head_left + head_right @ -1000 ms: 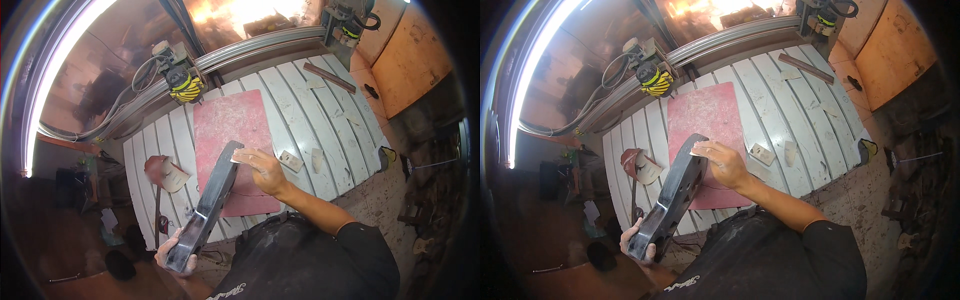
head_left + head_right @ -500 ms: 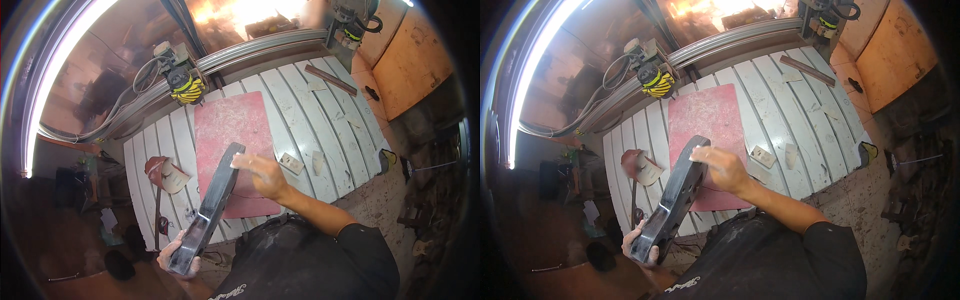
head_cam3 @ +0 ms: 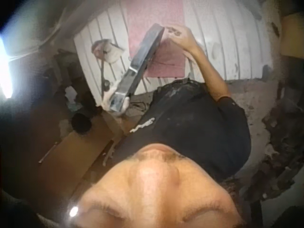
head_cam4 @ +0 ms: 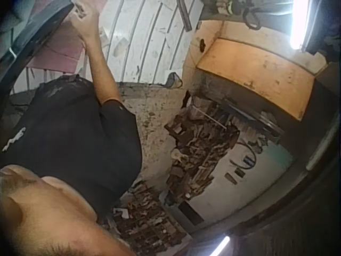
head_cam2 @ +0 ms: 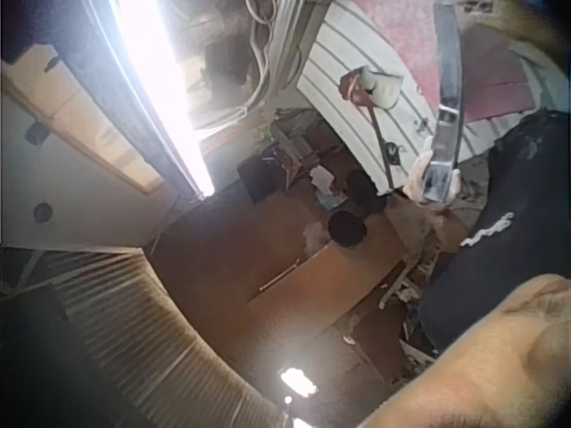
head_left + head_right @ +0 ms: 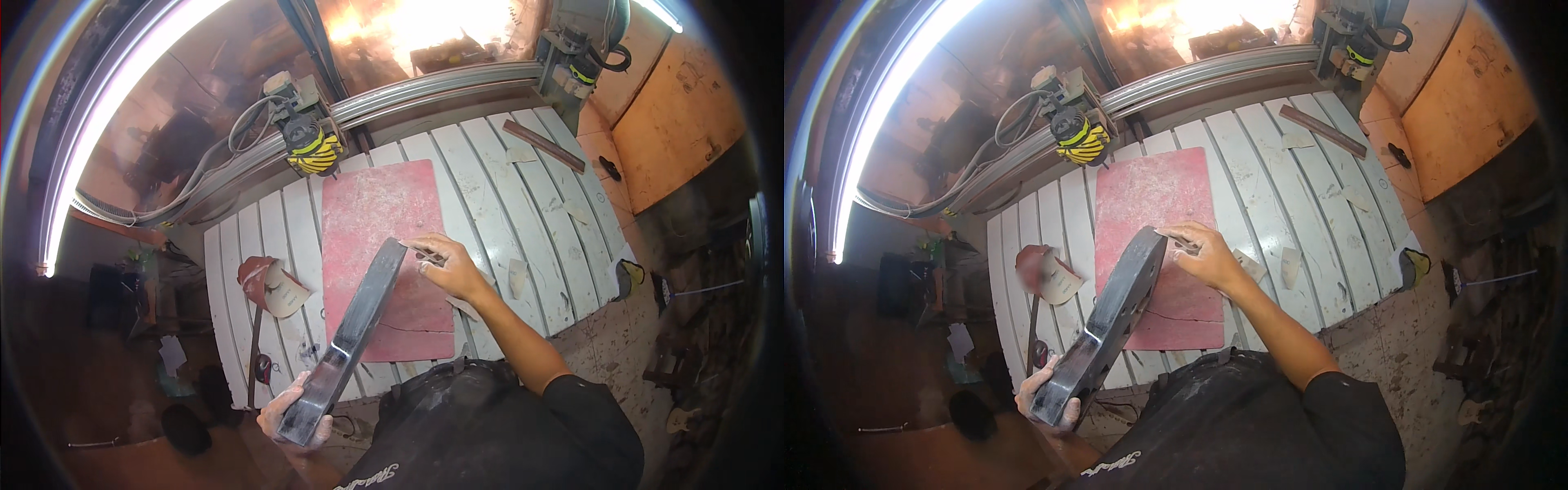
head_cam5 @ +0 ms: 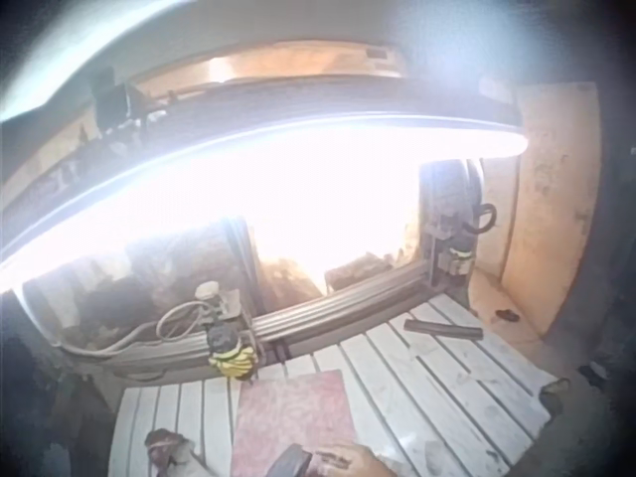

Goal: The person sands the edges and contours of a dark-colored guitar body by hand. They use a small piece of sandpaper to rub along the sides, neck joint area, and curves of the instrument, turning it over to reach different sections.

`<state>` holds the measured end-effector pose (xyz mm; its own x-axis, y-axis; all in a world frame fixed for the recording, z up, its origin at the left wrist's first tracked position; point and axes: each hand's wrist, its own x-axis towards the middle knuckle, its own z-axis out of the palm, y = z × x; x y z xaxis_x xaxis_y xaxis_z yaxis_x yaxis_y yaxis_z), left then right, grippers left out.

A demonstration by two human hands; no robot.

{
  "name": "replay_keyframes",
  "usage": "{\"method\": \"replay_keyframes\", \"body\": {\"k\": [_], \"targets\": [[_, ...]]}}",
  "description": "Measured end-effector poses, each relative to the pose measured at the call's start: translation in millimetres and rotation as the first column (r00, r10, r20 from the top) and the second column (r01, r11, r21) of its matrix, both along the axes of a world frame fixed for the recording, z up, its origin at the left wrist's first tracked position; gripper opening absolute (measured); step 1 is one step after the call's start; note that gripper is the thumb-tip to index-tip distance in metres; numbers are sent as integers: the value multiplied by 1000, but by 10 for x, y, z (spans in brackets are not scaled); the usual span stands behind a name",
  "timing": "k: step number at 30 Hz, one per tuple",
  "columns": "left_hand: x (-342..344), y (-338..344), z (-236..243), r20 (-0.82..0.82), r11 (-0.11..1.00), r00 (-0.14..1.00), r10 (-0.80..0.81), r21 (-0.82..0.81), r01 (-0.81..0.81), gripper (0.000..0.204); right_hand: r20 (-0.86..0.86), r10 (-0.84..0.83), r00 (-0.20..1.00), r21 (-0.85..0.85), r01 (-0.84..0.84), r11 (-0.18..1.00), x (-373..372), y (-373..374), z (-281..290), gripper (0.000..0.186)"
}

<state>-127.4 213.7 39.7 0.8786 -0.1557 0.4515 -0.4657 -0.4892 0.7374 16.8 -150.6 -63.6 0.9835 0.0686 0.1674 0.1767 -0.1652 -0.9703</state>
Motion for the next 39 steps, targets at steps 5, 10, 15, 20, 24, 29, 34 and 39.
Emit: {"method": "replay_keyframes", "body": {"k": [5, 10, 15, 20, 24, 29, 34, 39], "targets": [[-9, -5, 2, -10, 1000, 1000, -3, -4, 3, 70, -192, 124, 974, -15, -129, 992, 113, -146, 199, 46], [13, -41, 34, -14, 999, 999, -53, 5, 53, 69, -221, 67, 973, -147, -102, 984, 205, -137, 245, 37], [51, -28, 12, 51, 997, 996, -78, 11, 78, 69, 136, -22, 991, -111, 38, 993, 32, 48, 74, 34], [75, -27, 48, 40, 993, 994, -101, 63, 99, 69, 108, -84, 991, -140, 99, 985, 53, 41, 72, 34], [104, -106, 90, 69, 996, 995, -76, 44, 73, 65, 203, -79, 976, -94, 100, 991, 20, 85, 62, 34], [79, -31, 31, 30, 994, 994, -102, 36, 101, 69, 269, -95, 959, -109, 129, 986, 3, 132, 119, 35], [78, 14, 29, 40, 994, 994, -103, 37, 101, 69, 182, -102, 978, -130, 127, 983, 112, 69, 73, 32], [24, 54, -6, 16, 997, 997, -78, 7, 78, 70, 258, -54, 965, -111, 85, 990, 5, 132, 76, 31]]}}
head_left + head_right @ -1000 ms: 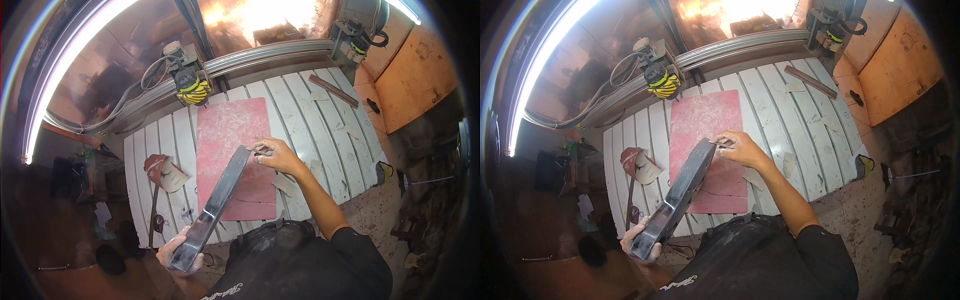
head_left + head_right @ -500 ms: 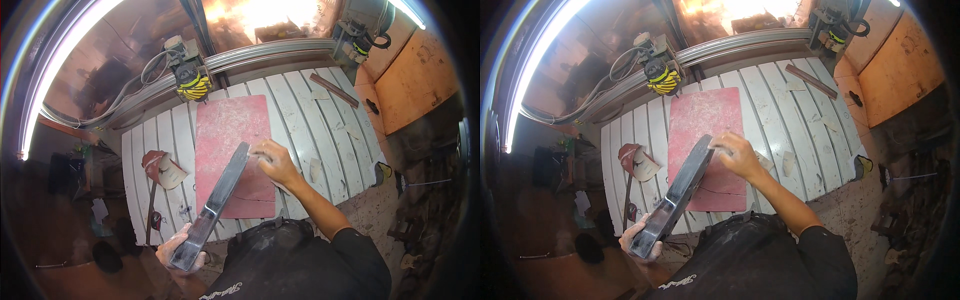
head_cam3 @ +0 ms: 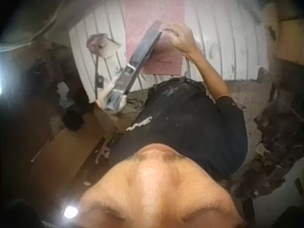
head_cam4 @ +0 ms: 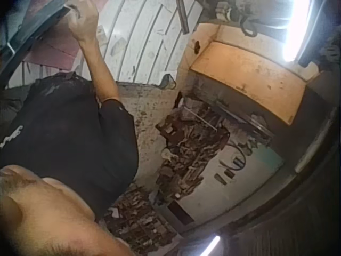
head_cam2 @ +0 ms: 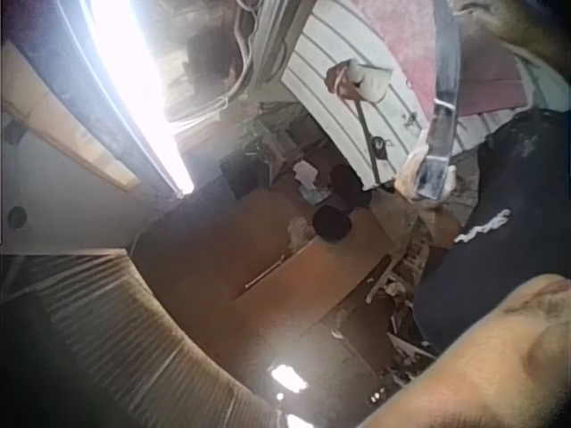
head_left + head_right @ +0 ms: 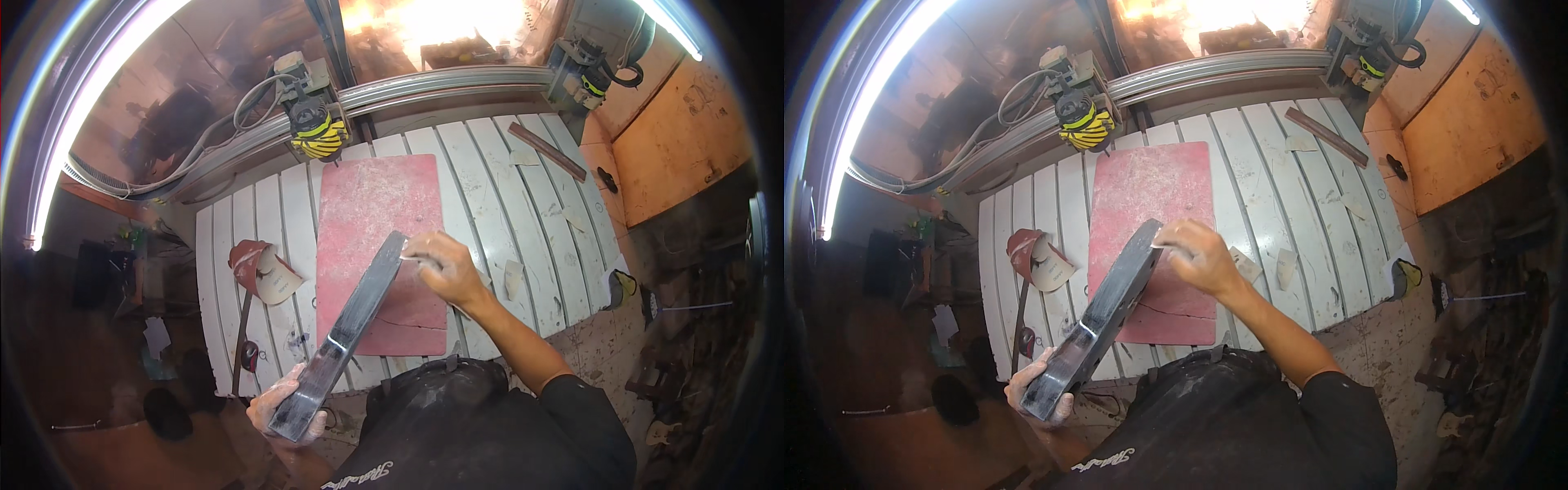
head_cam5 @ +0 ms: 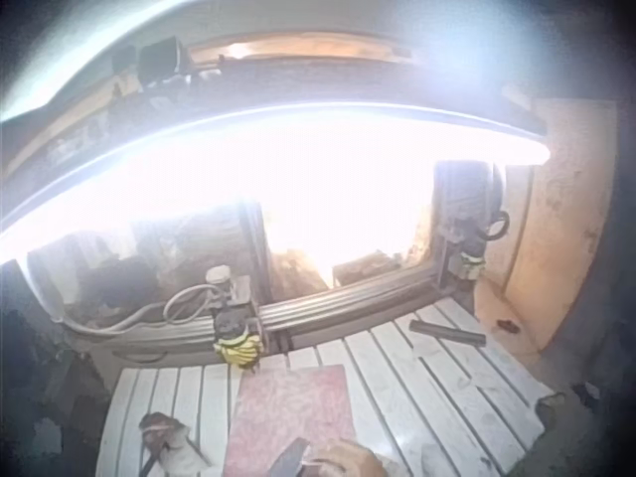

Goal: The person sands the edges and contours of a dark-colored guitar body by hand. They use a small piece of sandpaper to rub along the sides, neck joint area, and curves of the instrument, turning it over to reach different sections.

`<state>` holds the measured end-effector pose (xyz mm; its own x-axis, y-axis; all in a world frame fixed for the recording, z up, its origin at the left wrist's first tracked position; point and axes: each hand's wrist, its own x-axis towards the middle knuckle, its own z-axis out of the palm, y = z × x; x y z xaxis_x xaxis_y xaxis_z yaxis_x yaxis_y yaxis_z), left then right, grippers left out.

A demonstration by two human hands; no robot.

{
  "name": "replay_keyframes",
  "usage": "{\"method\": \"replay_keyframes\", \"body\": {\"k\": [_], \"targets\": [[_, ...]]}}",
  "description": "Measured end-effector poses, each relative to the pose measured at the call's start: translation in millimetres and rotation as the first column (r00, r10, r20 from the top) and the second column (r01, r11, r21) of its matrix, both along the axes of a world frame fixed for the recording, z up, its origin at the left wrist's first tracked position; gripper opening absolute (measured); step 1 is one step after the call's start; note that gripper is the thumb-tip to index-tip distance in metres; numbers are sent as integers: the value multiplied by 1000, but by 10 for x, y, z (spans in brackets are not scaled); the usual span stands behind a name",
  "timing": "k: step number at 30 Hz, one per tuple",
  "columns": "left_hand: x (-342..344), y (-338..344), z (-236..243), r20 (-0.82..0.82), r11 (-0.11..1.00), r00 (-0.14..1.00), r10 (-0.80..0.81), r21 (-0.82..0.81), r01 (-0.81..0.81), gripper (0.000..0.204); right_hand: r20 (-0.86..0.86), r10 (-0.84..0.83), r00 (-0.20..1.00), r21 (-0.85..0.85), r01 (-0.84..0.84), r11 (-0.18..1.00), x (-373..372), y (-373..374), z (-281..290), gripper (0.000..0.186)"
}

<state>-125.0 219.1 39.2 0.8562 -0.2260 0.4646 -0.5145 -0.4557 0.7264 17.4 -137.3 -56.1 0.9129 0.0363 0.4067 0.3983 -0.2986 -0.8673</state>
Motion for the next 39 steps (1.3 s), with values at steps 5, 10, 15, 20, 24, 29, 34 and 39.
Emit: {"method": "replay_keyframes", "body": {"k": [5, 10, 15, 20, 24, 29, 34, 39], "targets": [[25, -27, 17, 9, 999, 1000, -5, 32, 5, 70, 41, -65, 997, -85, 68, 994, 0, 4, 20, 32], [40, -6, -23, 48, 1000, 999, -1, -5, 2, 72, -111, -73, 991, 27, 76, 997, 59, -15, -28, 33], [29, -5, -31, 39, 1000, 999, 17, -19, -17, 72, 72, -41, 997, 1, 41, 999, -41, 57, 20, 33], [57, -67, 40, 40, 1000, 999, 4, 11, -5, 70, 13, -87, 996, -65, 88, 994, -8, 27, 59, 32], [120, -145, 105, 57, 1000, 998, -5, -18, 6, 59, 45, -72, 996, -19, 73, 997, -26, 26, -94, 34], [59, -71, 56, 24, 1000, 1000, -15, 28, 14, 67, 39, -99, 994, -35, 101, 994, -97, 47, -7, 36], [77, -87, 72, 37, 1000, 999, -4, 16, 3, 65, 16, -168, 986, -134, 168, 977, 1, 1, -32, 35], [108, -178, 99, 40, 1000, 999, -13, 13, 12, 62, 271, 23, 962, -211, 36, 977, -252, 279, 325, 39]]}}
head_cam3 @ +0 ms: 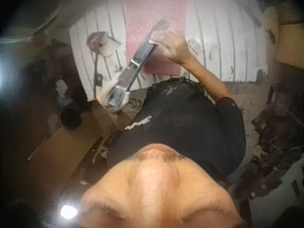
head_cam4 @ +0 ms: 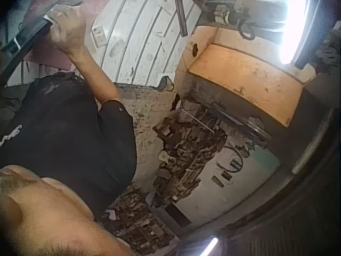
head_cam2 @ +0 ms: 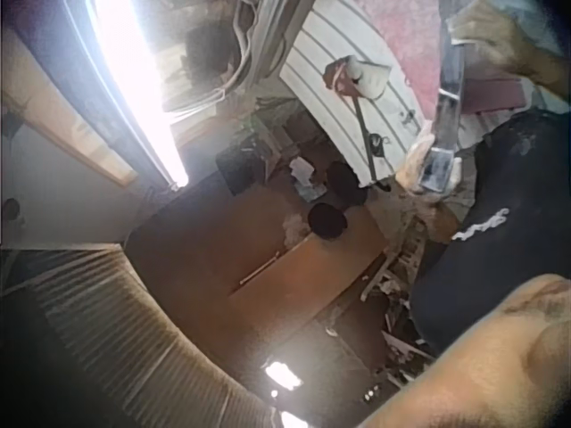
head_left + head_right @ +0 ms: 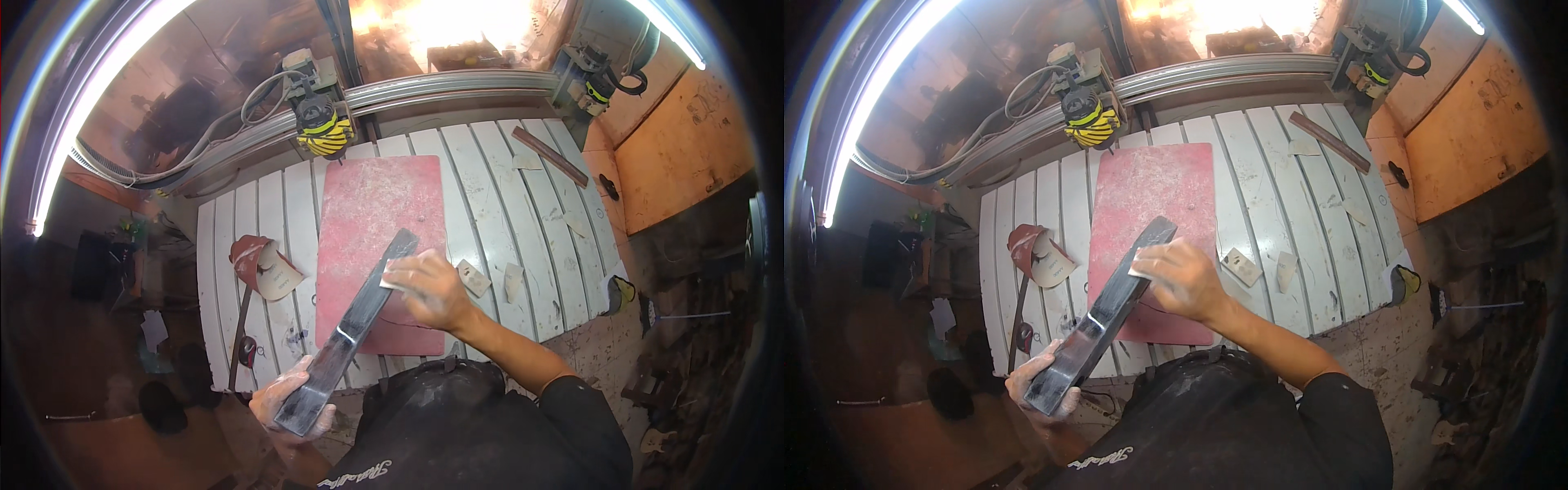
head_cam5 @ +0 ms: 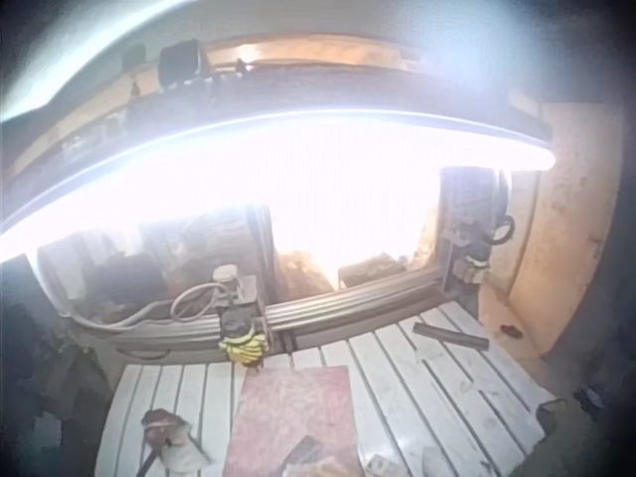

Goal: The person sands the edges and contours of a dark-colored guitar body by hand. They use a small piece of sandpaper to rub along the sides, neck joint area, and curves of the instrument, turning it over to reach different sections.

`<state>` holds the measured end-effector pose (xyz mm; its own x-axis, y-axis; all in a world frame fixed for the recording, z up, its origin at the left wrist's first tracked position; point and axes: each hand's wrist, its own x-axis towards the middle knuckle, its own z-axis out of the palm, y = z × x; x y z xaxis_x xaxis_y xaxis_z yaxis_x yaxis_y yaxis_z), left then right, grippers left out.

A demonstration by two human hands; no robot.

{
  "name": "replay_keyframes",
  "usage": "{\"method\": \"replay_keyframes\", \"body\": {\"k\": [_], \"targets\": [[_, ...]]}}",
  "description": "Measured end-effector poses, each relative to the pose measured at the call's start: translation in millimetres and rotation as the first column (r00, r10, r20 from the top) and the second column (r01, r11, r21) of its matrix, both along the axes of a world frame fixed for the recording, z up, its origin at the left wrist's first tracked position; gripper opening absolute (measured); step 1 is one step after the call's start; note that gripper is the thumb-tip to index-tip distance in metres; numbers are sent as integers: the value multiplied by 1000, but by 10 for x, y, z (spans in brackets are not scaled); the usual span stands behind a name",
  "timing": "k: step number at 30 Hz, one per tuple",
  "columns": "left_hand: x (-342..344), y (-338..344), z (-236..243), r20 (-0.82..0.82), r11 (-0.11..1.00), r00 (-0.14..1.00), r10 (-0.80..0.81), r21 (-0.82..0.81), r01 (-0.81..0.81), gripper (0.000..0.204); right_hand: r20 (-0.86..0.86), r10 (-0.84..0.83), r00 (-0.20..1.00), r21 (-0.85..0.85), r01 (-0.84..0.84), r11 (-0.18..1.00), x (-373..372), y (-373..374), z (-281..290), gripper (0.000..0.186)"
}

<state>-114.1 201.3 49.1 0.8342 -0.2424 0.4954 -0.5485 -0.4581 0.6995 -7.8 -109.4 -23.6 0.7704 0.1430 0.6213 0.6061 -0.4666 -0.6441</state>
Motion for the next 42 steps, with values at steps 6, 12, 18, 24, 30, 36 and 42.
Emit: {"method": "replay_keyframes", "body": {"k": [6, 12, 18, 24, 30, 36, 42], "targets": [[66, -229, 160, -44, 1000, 999, 16, 17, -15, 62, -55, -184, 981, -132, 176, 976, 246, -210, -208, 48], [112, -335, 223, -39, 999, 999, 37, 20, -36, 59, 171, -35, 985, -169, 64, 984, 150, -116, -182, 45], [76, -393, 246, -112, 1000, 993, 26, 2, -26, 59, 128, -25, 991, -140, 43, 989, 12, 3, -64, 44], [91, -450, 263, -105, 1000, 995, -5, -23, 3, 60, -5, -203, 979, -190, 198, 962, 208, -174, -193, 43], [82, -442, 266, -124, 999, 992, -19, -34, 15, 62, 90, 44, 995, -216, -23, 976, -42, 19, -85, 44], [80, -472, 288, -125, 1000, 992, -2, -18, 0, 63, 123, -114, 986, -220, 140, 965, -126, 111, -92, 49], [61, -453, 257, -139, 999, 990, 28, -42, -34, 62, -4, -143, 990, -196, 140, 971, 107, -149, -288, 51]]}}
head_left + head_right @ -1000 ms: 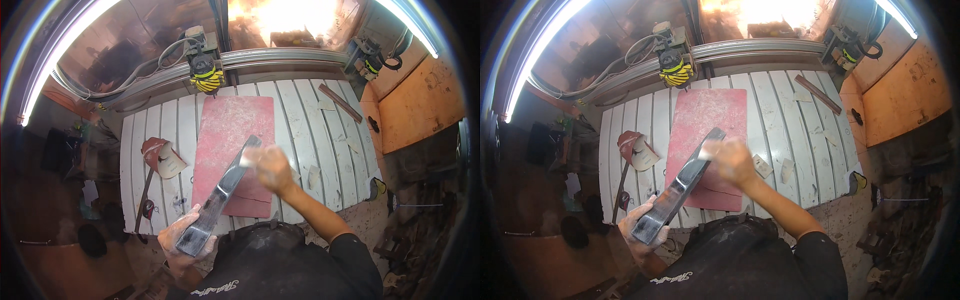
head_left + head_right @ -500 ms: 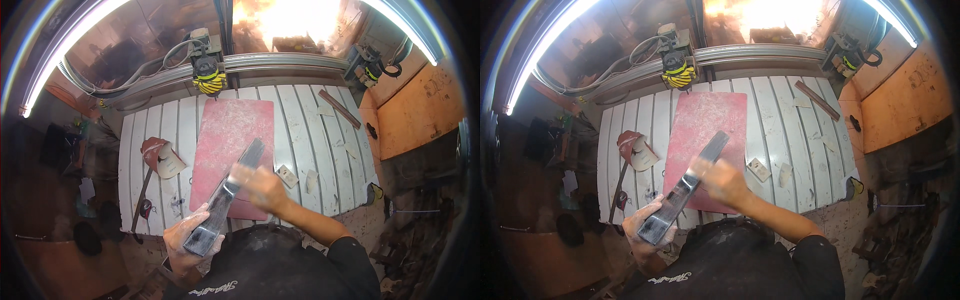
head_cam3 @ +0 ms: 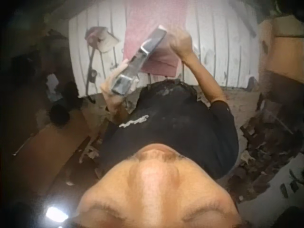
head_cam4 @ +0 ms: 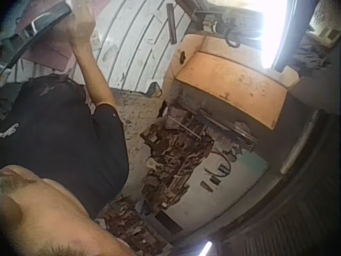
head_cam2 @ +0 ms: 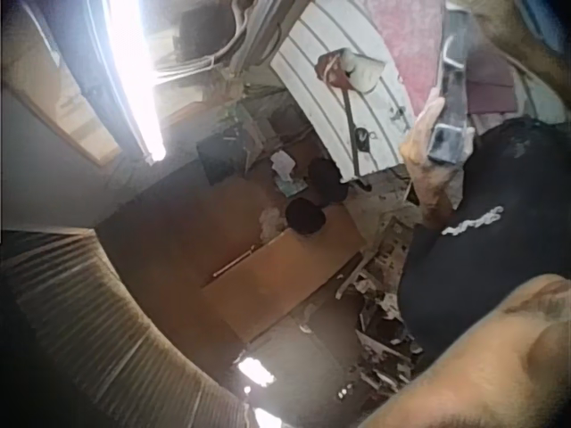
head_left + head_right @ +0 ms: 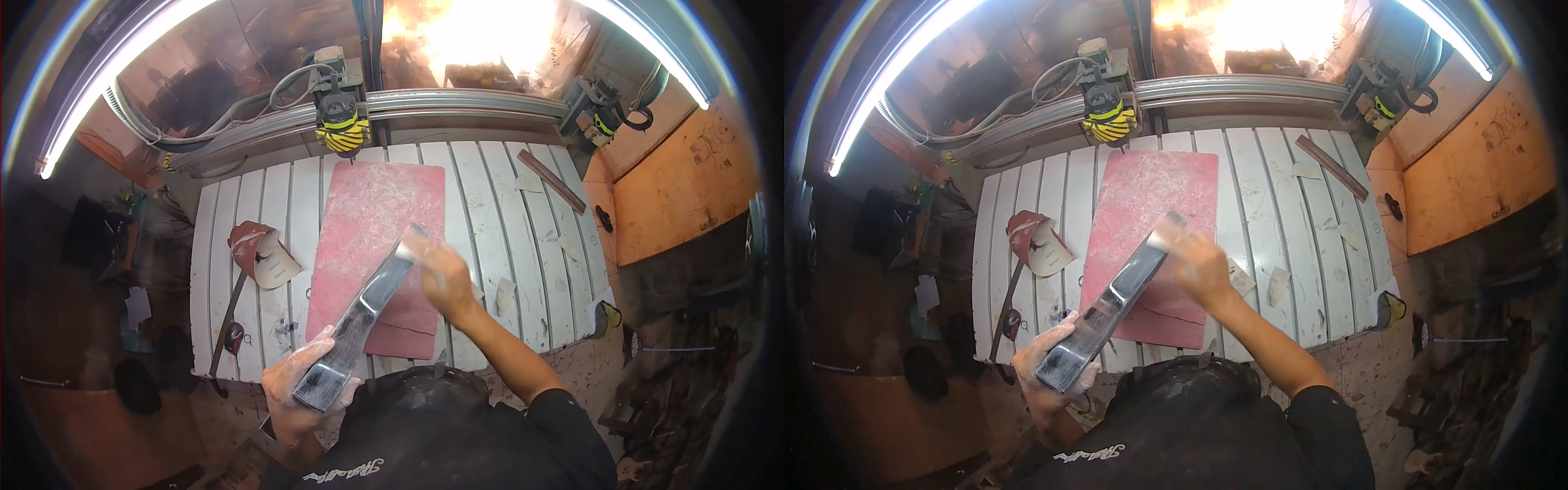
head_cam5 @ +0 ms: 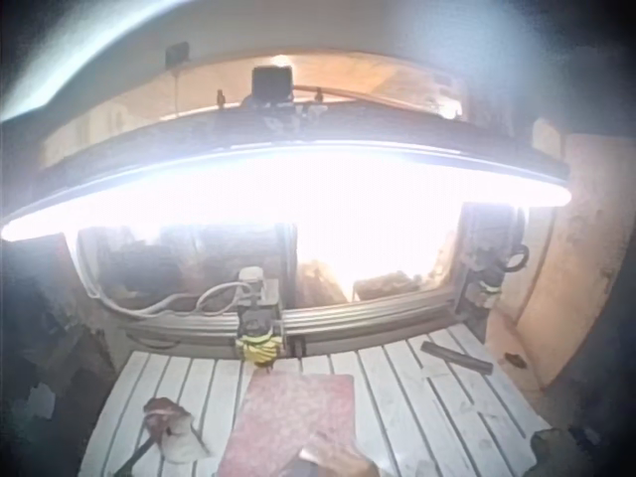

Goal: The person sands the edges and contours of a dark-colored guitar body by hand. They use a small piece of sandpaper to rub along the sides, neck joint area, and curves of the instrument, turning it over to reach different sections.

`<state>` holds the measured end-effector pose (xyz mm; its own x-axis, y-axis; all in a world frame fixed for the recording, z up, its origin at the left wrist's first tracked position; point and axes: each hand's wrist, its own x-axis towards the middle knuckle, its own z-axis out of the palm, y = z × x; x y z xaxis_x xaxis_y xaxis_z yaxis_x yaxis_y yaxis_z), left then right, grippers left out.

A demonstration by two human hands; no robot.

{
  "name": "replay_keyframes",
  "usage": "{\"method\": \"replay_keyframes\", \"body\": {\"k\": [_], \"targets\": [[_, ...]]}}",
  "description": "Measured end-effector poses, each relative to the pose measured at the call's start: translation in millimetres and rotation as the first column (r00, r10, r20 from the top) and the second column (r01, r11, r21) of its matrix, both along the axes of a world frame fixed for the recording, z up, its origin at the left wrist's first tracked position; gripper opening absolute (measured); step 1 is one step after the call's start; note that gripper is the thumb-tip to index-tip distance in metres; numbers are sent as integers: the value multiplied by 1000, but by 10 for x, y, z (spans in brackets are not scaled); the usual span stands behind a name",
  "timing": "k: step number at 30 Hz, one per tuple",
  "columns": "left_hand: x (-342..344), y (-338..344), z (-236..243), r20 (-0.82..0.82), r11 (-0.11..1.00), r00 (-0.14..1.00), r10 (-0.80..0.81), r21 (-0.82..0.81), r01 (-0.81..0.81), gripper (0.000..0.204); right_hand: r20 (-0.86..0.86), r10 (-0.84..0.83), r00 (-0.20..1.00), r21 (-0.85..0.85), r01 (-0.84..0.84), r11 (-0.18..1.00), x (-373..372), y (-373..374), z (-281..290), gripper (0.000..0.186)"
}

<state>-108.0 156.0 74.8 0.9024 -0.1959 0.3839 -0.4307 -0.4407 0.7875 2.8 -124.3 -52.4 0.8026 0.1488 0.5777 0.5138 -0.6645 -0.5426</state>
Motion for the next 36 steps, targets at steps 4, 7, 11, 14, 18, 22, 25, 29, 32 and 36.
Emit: {"method": "replay_keyframes", "body": {"k": [4, 7, 11, 14, 18, 22, 25, 29, 32, 36], "targets": [[-10, 24, 36, -24, 1000, 1000, 15, 18, -14, 63, 58, 137, 989, 17, -139, 990, -171, 265, 43, 47], [-29, 28, 63, -54, 1000, 998, 13, 15, -13, 63, 111, 220, 969, -14, -220, 975, -310, 351, 198, 46], [-7, -26, 26, -13, 999, 1000, 2, -49, -2, 63, -57, -44, 997, 243, 57, 968, 256, -38, -220, 47], [21, -18, 79, -2, 1000, 1000, 18, 8, -18, 63, -167, -39, 985, 281, 85, 956, 213, -18, -146, 48], [-45, 58, 59, -45, 1000, 999, 14, 15, -13, 62, -76, 259, 963, 188, -241, 952, -130, 251, 187, 48], [0, 0, 82, -19, 1000, 1000, -16, 17, 16, 61, -231, 10, 973, 410, 88, 908, 409, -47, -687, 38], [26, 6, 40, -16, 999, 1000, 7, -37, -8, 61, -760, 250, 599, 538, 365, 760, 702, -207, -1424, 32], [-4, 189, 1, 5, 1000, 1000, 21, 21, -21, 62, -831, 364, 422, 539, 444, 716, 364, -17, -1502, 38], [8, 176, -23, -15, 1000, 1000, 8, -14, -8, 62, -722, 305, 621, 646, 449, 617, 284, -87, -996, 50], [13, 176, -3, 1, 1000, 1000, -6, -2, 6, 60, -667, 365, 649, 647, 263, 715, 322, -275, -644, 70]]}}
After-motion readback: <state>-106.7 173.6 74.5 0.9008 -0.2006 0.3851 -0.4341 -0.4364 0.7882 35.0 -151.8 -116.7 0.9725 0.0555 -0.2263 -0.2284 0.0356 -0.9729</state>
